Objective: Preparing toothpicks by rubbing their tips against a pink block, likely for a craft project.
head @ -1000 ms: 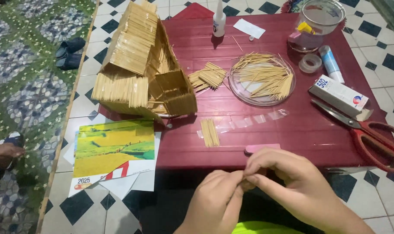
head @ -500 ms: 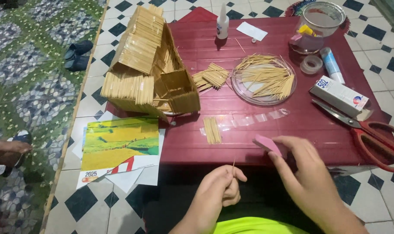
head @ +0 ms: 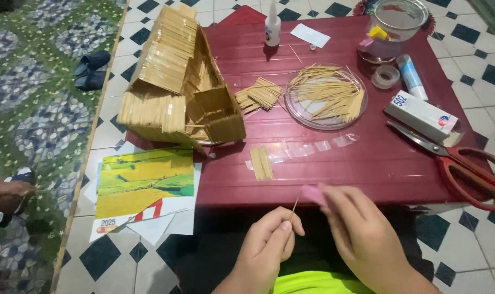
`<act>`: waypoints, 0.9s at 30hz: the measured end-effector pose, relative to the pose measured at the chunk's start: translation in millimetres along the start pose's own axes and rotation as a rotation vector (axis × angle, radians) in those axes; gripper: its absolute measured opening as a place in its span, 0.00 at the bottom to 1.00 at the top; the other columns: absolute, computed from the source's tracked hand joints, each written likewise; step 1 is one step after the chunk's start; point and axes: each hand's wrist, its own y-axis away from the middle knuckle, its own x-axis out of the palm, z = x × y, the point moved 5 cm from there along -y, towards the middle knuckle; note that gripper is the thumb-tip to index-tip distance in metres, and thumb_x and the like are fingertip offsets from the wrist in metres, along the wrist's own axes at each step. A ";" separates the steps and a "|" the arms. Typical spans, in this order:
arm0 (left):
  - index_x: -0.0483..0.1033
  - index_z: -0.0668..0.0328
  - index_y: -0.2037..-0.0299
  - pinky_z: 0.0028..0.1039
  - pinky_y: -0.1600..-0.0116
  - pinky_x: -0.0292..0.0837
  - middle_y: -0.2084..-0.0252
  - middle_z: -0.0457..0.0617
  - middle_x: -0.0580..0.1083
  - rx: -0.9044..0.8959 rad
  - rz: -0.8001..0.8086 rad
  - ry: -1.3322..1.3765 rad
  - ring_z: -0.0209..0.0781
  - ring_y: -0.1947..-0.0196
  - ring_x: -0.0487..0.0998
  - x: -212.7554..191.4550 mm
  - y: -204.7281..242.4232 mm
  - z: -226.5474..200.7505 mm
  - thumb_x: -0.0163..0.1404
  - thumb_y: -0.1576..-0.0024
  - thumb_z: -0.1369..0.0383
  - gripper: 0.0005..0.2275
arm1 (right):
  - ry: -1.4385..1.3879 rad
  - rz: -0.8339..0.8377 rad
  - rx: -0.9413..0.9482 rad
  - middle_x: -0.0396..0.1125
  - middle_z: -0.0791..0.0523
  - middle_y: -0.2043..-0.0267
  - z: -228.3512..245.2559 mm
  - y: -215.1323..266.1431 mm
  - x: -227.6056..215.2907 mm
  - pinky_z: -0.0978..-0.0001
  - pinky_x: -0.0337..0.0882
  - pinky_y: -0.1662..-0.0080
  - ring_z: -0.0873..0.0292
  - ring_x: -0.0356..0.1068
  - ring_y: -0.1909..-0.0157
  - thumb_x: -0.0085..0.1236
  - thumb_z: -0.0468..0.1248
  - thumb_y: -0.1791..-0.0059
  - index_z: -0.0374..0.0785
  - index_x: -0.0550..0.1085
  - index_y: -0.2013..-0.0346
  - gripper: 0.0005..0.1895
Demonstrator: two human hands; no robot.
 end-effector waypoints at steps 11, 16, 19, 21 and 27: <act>0.77 0.64 0.59 0.23 0.73 0.48 0.82 0.41 0.58 0.018 0.023 0.034 0.28 0.82 0.55 7.1 3.8 -11.8 0.39 0.30 0.71 0.12 | 0.208 -0.162 -0.138 0.68 0.54 0.56 19.0 12.3 -4.2 0.61 0.65 0.49 0.55 0.69 0.59 0.53 0.34 0.45 0.36 0.73 0.39 0.19; 0.73 0.64 0.61 0.23 0.74 0.46 0.83 0.41 0.57 0.139 0.015 0.025 0.28 0.83 0.54 2.9 -3.1 8.5 0.39 0.30 0.71 0.10 | 0.182 -0.086 0.043 0.68 0.54 0.52 1.6 17.1 5.1 0.56 0.63 0.47 0.52 0.70 0.54 0.54 0.32 0.48 0.41 0.71 0.35 0.25; 0.73 0.64 0.62 0.22 0.74 0.44 0.83 0.40 0.57 0.126 0.034 0.044 0.27 0.82 0.54 2.0 -2.2 10.3 0.40 0.30 0.70 0.11 | 0.312 -0.235 -0.093 0.67 0.55 0.52 15.7 20.6 0.9 0.57 0.53 0.43 0.58 0.68 0.54 0.54 0.33 0.46 0.40 0.73 0.39 0.19; 0.74 0.63 0.61 0.21 0.75 0.44 0.83 0.40 0.56 0.069 0.022 0.051 0.27 0.83 0.54 2.2 -1.9 10.4 0.41 0.30 0.70 0.10 | 0.394 -0.081 0.013 0.70 0.67 0.52 9.3 13.7 11.7 0.56 0.48 0.50 0.60 0.68 0.54 0.51 0.40 0.46 0.57 0.73 0.40 0.19; 0.74 0.60 0.61 0.20 0.73 0.49 0.79 0.39 0.59 0.125 0.085 0.082 0.26 0.80 0.56 3.0 -3.8 14.5 0.41 0.29 0.69 0.10 | 0.279 -0.242 -0.165 0.66 0.61 0.57 22.1 26.0 1.7 0.57 0.50 0.48 0.63 0.69 0.61 0.48 0.40 0.44 0.43 0.75 0.42 0.17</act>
